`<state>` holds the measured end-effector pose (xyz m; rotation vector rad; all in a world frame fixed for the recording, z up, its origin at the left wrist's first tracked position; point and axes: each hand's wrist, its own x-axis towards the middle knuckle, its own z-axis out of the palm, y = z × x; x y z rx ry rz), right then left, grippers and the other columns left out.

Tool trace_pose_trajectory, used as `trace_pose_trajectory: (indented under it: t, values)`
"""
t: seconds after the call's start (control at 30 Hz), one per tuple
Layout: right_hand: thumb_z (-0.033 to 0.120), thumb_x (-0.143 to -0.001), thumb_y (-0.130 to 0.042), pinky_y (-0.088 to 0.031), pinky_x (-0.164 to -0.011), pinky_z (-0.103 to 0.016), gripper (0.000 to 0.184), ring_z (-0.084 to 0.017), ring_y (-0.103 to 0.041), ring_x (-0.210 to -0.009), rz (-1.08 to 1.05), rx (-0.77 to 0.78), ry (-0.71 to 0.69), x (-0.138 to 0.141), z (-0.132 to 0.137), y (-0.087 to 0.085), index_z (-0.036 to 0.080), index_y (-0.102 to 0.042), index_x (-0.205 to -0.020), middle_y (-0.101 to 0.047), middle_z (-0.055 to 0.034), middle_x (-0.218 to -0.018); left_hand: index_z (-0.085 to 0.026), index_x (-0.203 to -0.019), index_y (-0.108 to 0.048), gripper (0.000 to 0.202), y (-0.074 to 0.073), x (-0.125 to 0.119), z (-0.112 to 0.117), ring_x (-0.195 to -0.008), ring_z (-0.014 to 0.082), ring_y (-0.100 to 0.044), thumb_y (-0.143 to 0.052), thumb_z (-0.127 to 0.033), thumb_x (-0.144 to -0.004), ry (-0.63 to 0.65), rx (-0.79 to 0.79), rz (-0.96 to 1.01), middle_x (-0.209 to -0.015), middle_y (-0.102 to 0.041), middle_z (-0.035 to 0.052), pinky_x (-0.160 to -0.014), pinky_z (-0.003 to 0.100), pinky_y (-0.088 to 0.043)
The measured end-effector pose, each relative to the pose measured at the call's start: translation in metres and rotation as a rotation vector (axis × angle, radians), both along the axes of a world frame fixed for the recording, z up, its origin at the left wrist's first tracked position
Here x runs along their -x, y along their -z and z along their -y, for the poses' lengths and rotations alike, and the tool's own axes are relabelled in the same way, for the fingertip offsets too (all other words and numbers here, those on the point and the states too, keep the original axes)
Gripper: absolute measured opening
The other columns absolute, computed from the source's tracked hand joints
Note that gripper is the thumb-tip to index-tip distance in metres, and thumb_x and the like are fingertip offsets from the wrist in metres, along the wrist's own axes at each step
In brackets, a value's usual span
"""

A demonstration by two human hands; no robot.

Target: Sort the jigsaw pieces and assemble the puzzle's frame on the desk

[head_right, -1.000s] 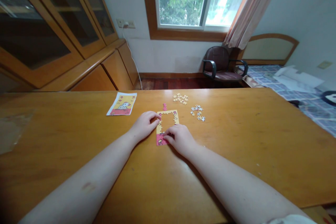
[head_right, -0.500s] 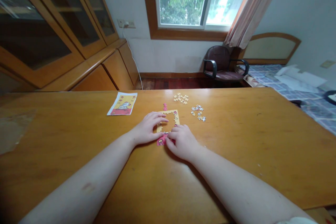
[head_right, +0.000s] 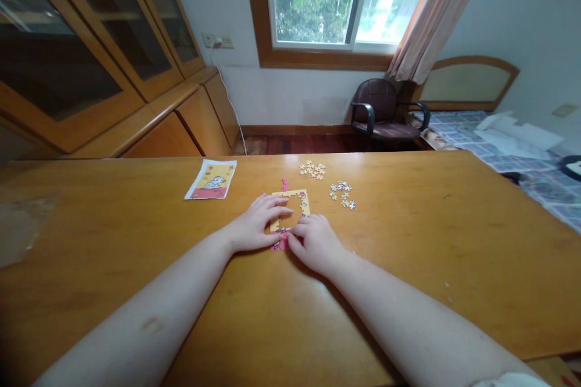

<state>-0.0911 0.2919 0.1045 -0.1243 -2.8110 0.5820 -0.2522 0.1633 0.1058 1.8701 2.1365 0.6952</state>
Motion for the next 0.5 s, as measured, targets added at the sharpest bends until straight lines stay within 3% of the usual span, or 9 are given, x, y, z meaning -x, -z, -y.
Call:
trace_pose_trajectory:
  t: [0.13, 0.23, 0.37, 0.5]
  values:
    - [0.026, -0.087, -0.053, -0.035, -0.069, -0.028, 0.028, -0.014, -0.051, -0.066, -0.007, 0.037, 0.018, 0.000, 0.001, 0.000, 0.018, -0.063, -0.062, -0.060, -0.0023, -0.066, -0.024, -0.122, -0.058, 0.049, 0.002, 0.002, 0.000, -0.131, 0.0282, -0.038, -0.065, -0.042, -0.076, -0.026, 0.008, -0.023, -0.137, -0.049, 0.0099, -0.113, 0.054, -0.017]
    - [0.025, -0.086, -0.054, -0.036, -0.071, -0.029, 0.022, -0.014, -0.052, -0.070, -0.032, 0.147, 0.069, 0.001, -0.001, 0.000, 0.019, -0.065, -0.068, -0.061, -0.0023, -0.070, -0.023, -0.123, -0.057, 0.049, 0.004, 0.003, 0.000, -0.131, 0.0271, -0.038, -0.062, -0.045, -0.079, -0.050, 0.013, -0.035, -0.137, -0.049, 0.0099, -0.114, 0.052, -0.019]
    - [0.031, -0.085, -0.053, -0.039, -0.068, -0.028, 0.021, -0.015, -0.053, -0.069, -0.060, 0.471, 0.247, 0.010, -0.016, 0.007, 0.018, -0.064, -0.072, -0.060, -0.0019, -0.070, -0.023, -0.125, -0.056, 0.050, 0.005, 0.004, 0.000, -0.131, 0.0268, -0.038, -0.060, -0.044, -0.080, -0.080, 0.055, -0.025, -0.139, -0.048, 0.0101, -0.114, 0.050, -0.021]
    - [0.038, -0.078, -0.056, -0.042, -0.068, -0.029, 0.022, -0.016, -0.055, -0.071, -0.307, 0.809, 0.522, 0.023, -0.041, 0.018, 0.018, -0.062, -0.079, -0.063, -0.0017, -0.076, -0.021, -0.125, -0.055, 0.044, 0.008, 0.007, -0.003, -0.131, 0.0256, -0.039, -0.054, -0.034, -0.084, -0.146, 0.062, -0.024, -0.140, -0.048, 0.0096, -0.113, 0.049, -0.024]
